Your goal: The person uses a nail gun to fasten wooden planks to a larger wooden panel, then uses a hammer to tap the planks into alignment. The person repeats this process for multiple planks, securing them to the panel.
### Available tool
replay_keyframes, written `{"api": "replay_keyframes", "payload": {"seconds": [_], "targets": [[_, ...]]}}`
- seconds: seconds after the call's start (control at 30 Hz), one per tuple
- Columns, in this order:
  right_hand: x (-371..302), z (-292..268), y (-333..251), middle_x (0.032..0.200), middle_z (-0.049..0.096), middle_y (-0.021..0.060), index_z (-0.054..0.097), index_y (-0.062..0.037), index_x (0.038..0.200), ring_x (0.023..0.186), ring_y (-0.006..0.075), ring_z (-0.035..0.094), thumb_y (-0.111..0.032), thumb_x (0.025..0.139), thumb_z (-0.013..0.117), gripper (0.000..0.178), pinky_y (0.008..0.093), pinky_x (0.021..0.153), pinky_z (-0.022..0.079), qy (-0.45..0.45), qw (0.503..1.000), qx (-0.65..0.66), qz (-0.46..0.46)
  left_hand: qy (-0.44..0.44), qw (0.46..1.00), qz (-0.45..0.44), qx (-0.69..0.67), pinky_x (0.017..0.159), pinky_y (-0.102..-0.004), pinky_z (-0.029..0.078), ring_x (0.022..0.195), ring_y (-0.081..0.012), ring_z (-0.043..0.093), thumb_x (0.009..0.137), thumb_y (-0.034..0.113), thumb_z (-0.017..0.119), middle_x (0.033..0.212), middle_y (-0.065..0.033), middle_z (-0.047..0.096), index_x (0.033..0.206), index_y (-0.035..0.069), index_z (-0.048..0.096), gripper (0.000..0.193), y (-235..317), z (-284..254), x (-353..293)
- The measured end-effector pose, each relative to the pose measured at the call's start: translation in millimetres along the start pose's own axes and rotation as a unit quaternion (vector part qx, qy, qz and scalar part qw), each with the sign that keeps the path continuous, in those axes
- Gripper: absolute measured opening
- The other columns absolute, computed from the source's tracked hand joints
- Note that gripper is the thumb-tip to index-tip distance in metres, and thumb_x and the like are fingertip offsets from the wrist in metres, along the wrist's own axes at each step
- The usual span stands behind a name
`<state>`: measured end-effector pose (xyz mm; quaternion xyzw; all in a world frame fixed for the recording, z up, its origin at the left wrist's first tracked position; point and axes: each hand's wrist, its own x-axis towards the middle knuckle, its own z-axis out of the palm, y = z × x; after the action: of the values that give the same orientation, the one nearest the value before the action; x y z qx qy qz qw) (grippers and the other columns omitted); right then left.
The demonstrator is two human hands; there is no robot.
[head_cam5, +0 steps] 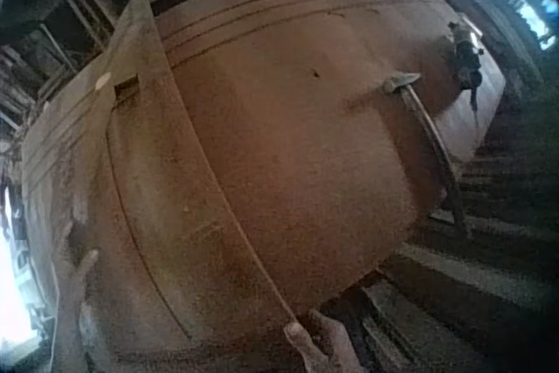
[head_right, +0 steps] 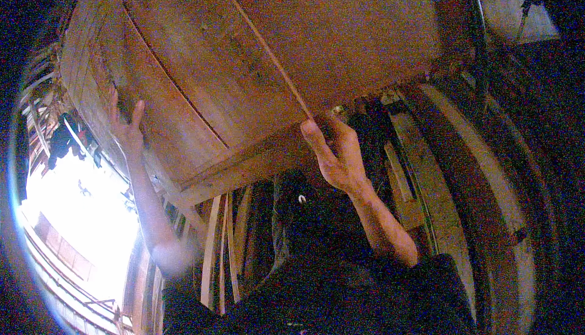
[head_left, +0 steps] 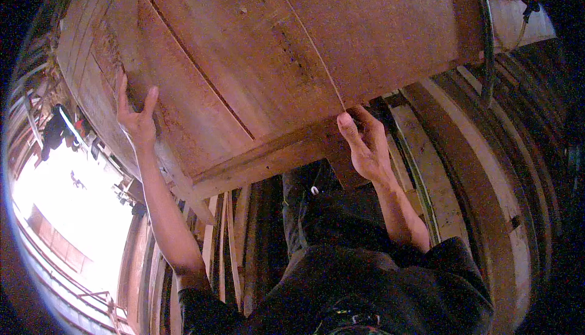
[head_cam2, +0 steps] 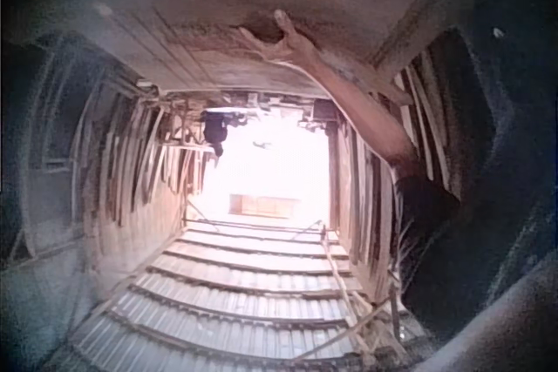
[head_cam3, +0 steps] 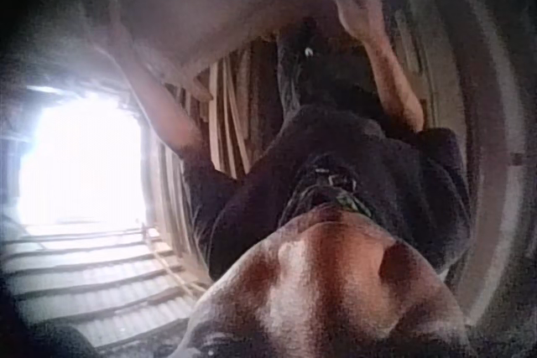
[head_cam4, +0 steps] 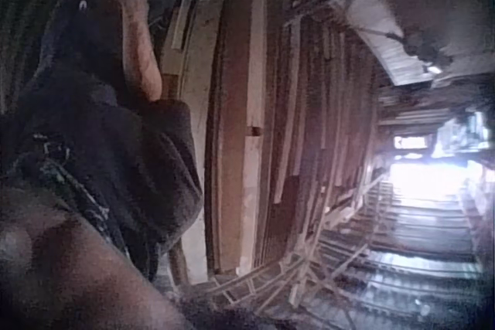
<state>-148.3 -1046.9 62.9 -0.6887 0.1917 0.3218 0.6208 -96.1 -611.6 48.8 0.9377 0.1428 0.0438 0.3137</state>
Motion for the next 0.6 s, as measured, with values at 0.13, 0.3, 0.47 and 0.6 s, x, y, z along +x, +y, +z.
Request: {"api": "replay_keyframes", "payload": {"seconds": [0.13, 0.3, 0.47, 0.6], "targets": [[1.4, -4.1, -4.1, 0.109, 0.072, 0.0134, 0.066, 0.0013, 0.121, 0.103, 0.0196, 0.064, -0.045, 0.105, 0.059, 0.049, 0.0358, 0.093, 0.050, -0.011, 0.999, -0.047, 0.023, 0.002, 0.999, -0.007, 0.046, 0.125, -0.0428, 0.027, 0.148, -0.0313, 0.041, 0.083, 0.017, 0.087, 0.157, -0.0201, 0.046, 0.146, -0.004, 0.051, 0.076, -6.7, -0.6, -2.0], [3.3, -1.8, 1.7, 0.104, 0.072, 0.0177, 0.065, 0.0022, 0.117, 0.098, 0.0231, 0.064, -0.048, 0.103, 0.059, 0.052, 0.0389, 0.090, 0.051, 0.007, 0.998, -0.057, -0.004, -0.001, 0.999, -0.006, 0.054, 0.125, -0.0430, 0.027, 0.149, -0.0325, 0.039, 0.082, 0.017, 0.087, 0.158, -0.0215, 0.045, 0.145, -0.005, 0.052, 0.075, -10.7, 0.1, 3.0], [5.0, -4.3, -2.0, 0.099, 0.071, 0.0203, 0.065, 0.0032, 0.109, 0.091, 0.0290, 0.064, -0.051, 0.103, 0.056, 0.055, 0.0432, 0.084, 0.051, 0.002, 0.998, -0.068, -0.010, 0.001, 0.998, 0.012, 0.059, 0.125, -0.0433, 0.026, 0.149, -0.0319, 0.039, 0.083, 0.014, 0.086, 0.158, -0.0214, 0.044, 0.145, -0.005, 0.052, 0.073, -14.4, -1.8, 1.4], [5.6, -8.9, -0.1, 0.097, 0.070, 0.0232, 0.064, 0.0041, 0.104, 0.089, 0.0344, 0.066, -0.052, 0.103, 0.054, 0.057, 0.0449, 0.082, 0.051, -0.012, 0.996, -0.089, 0.020, -0.002, 0.999, -0.004, 0.045, 0.125, -0.0437, 0.026, 0.149, -0.0306, 0.039, 0.084, 0.011, 0.085, 0.158, -0.0206, 0.045, 0.146, -0.005, 0.051, 0.072, -9.4, -0.6, 1.0]]}}
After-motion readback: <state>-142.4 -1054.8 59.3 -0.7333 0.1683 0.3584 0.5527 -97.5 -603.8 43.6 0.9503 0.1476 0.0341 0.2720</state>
